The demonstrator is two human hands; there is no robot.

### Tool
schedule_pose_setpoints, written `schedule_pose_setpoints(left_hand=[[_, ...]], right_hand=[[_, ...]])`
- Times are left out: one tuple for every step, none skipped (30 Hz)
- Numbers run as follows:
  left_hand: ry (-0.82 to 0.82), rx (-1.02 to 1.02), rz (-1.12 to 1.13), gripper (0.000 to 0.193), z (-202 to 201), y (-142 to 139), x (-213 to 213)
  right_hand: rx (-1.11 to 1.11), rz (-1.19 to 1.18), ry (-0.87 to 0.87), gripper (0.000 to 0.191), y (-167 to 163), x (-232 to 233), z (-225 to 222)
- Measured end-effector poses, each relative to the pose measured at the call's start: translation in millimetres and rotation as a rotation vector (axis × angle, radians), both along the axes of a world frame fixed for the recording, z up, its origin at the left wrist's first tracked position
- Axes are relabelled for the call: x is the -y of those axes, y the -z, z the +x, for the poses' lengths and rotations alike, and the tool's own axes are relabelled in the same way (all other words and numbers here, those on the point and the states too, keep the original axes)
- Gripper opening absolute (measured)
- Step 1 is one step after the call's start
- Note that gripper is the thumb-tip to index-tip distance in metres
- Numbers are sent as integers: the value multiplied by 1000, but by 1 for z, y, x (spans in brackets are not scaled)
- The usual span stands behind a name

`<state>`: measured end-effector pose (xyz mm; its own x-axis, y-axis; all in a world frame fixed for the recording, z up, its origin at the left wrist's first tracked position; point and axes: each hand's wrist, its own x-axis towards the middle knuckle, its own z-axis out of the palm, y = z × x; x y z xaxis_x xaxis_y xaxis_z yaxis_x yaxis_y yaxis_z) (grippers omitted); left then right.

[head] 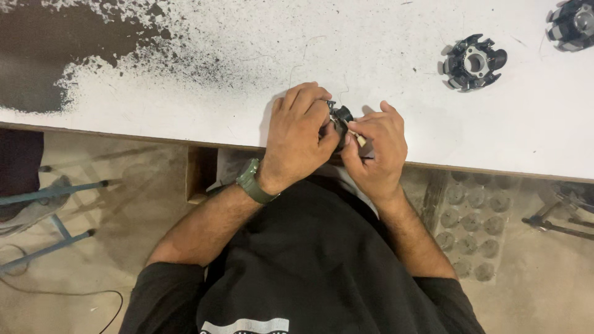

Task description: The person sits at a workbench assembling small black plastic rotor-like hubs. They pick up a hub, press a small light-colored bushing piece into its center by hand, then set the finished hub aside and reach for the next one, repeating this cycle across many hubs.

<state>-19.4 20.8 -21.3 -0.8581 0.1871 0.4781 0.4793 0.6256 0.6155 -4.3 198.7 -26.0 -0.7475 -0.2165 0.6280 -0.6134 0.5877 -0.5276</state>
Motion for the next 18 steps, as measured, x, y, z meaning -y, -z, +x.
schedule_pose_setpoints(left_hand=[[-9, -20, -4, 13, 0, 1, -1], [-17, -39, -8, 13, -1, 3, -1], [-20, -49, -8, 13, -1, 4, -2], [-24, -59, -7, 13, 0, 5, -2], [-27, -71, -7, 13, 0, 7, -2], [-30, -69, -10, 13, 0, 8, -2], [-34, -66, -14, 14, 1, 9, -2], [-38, -63, -18, 14, 1, 11, -1], [-37, -65, -17, 15, 1, 11, -1], [-36, -66, -16, 15, 2, 12, -1], [-35, -68, -14, 15, 2, 12, 0], [-33, -61, -5, 15, 3, 11, 0], [-31, -56, 4, 14, 3, 9, 2], [-28, -51, 14, 13, 5, 6, 3], [-25, -23, 67, 12, 6, 3, 4], [-21, 4, 120, 12, 7, -1, 7], [-16, 30, 172, 13, 7, -5, 10], [-18, -4, 161, 20, 5, -9, 12]], right_hand=[[8, -22, -10, 25, 0, -1, 0], [17, -44, -20, 25, 1, -1, 1], [12, -29, -28, 26, 2, -1, 1], [6, -13, -36, 26, 2, -1, 0], [-2, 3, -44, 26, 2, 0, 0], [-14, 24, -38, 27, 2, 1, 0], [-25, 45, -33, 28, 2, 2, -1], [-36, 66, -28, 29, 1, 3, -1], [-35, 76, -26, 30, 0, 3, -1], [-34, 87, -24, 31, -1, 4, 0], [-33, 99, -21, 32, -3, 4, 0], [-16, 114, -21, 32, -4, 3, 1], [-1, 129, -21, 32, -6, 3, 1], [13, 145, -20, 32, -7, 2, 1], [18, 142, -22, 32, -8, 2, 2], [21, 139, -23, 32, -9, 2, 2], [24, 136, -23, 32, -9, 1, 2], [15, 89, -30, 30, -9, 1, 3]])
